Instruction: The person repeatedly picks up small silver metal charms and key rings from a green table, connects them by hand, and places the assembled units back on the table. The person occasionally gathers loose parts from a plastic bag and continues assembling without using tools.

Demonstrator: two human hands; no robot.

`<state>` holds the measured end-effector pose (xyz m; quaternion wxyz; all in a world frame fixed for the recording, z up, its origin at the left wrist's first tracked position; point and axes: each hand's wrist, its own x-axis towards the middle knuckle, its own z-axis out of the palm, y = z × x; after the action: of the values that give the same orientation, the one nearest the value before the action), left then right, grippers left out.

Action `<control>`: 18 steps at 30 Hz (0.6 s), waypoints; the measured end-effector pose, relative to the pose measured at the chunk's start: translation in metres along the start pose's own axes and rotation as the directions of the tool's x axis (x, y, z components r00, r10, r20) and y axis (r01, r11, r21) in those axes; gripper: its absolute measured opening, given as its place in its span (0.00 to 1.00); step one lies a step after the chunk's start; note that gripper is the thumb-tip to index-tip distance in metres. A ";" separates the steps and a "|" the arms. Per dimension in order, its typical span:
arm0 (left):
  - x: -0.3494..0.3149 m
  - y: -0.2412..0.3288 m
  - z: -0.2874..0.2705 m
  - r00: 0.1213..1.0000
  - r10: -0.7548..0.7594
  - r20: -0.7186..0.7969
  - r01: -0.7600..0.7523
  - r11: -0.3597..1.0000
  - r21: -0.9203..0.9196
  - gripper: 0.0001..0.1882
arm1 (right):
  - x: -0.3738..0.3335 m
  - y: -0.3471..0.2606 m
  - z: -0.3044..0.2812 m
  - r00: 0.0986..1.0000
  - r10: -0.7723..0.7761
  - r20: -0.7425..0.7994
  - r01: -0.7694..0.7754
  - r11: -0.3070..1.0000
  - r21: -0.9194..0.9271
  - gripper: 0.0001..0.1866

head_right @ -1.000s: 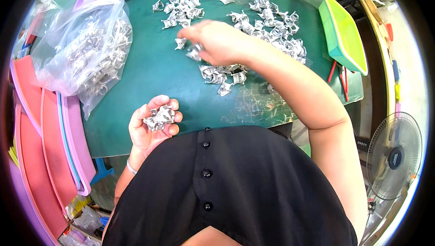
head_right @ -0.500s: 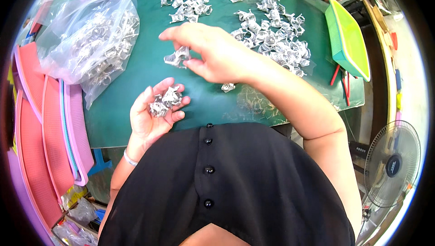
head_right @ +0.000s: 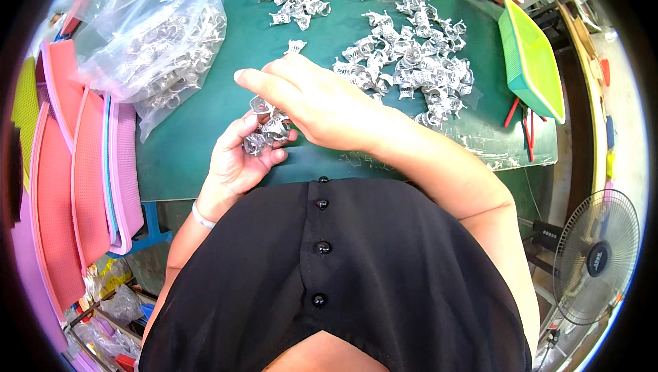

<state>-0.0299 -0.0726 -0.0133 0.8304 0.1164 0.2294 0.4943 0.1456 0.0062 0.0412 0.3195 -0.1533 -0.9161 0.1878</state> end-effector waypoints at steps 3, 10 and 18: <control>0.000 -0.001 0.001 0.999 0.015 0.029 -0.014 1.000 -0.027 0.18 | -0.002 -0.002 -0.001 1.000 0.003 0.002 -0.003 0.999 -0.034 0.32; 0.001 -0.001 0.004 1.000 0.004 0.019 -0.004 1.000 0.003 0.18 | -0.006 -0.004 -0.003 0.996 0.082 -0.023 -0.080 0.994 0.075 0.37; 0.004 -0.004 0.006 1.000 -0.016 -0.016 0.015 0.998 -0.055 0.13 | -0.011 0.000 -0.005 0.980 0.200 0.003 -0.197 0.959 0.204 0.40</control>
<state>-0.0221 -0.0709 -0.0115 0.8351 0.0875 0.2235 0.4950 0.1570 0.0030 0.0395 0.3211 -0.2127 -0.8692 0.3100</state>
